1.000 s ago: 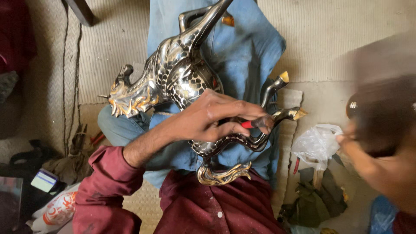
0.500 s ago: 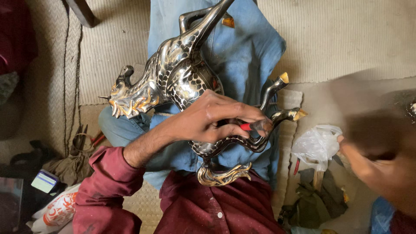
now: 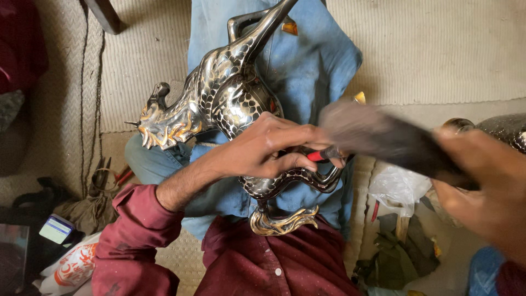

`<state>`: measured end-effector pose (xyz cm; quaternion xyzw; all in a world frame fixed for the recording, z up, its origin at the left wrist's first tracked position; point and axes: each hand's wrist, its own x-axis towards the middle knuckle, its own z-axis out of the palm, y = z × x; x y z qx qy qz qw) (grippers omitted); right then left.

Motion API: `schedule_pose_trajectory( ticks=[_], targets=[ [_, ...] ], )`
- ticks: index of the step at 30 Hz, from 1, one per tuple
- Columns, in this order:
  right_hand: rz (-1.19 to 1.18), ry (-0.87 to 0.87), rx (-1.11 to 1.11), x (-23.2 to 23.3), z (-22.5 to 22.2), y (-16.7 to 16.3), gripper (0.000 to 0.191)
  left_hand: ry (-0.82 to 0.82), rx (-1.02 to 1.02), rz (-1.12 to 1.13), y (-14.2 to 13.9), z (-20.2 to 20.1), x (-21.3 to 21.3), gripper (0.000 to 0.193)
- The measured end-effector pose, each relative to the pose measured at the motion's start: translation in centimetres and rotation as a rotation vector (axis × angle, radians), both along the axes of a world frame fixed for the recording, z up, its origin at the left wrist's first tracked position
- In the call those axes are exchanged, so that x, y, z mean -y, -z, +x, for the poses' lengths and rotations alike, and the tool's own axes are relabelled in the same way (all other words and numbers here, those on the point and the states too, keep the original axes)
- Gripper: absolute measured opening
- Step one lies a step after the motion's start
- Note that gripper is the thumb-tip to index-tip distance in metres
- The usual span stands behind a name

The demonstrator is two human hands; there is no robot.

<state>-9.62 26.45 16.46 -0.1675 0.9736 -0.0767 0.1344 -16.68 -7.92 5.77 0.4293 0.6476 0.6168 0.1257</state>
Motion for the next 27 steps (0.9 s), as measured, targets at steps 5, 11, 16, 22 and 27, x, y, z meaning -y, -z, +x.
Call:
schedule_pose_trajectory(
  ticks=[5,11,16,22,27],
  targets=[
    [-0.259,0.056,0.036,-0.8,0.3,0.6,0.060,-0.006,-0.002,-0.052,0.0,-0.1,0.2,0.046],
    [-0.282,0.283,-0.046,-3.5,2.0,3.0,0.054,-0.013,-0.055,0.072,0.8,0.0,-0.1,0.046],
    [-0.168,-0.017,-0.136,-6.2,3.0,4.7,0.048,-0.034,-0.083,0.088,1.1,0.1,0.3,0.045],
    [0.024,-0.527,-0.292,-5.2,1.2,3.3,0.041,-0.013,-0.069,0.086,1.1,0.1,0.3,0.045],
    [-0.162,0.088,0.074,-2.8,1.0,1.5,0.063,-0.026,-0.055,0.031,0.8,0.0,0.3,0.048]
  ],
)
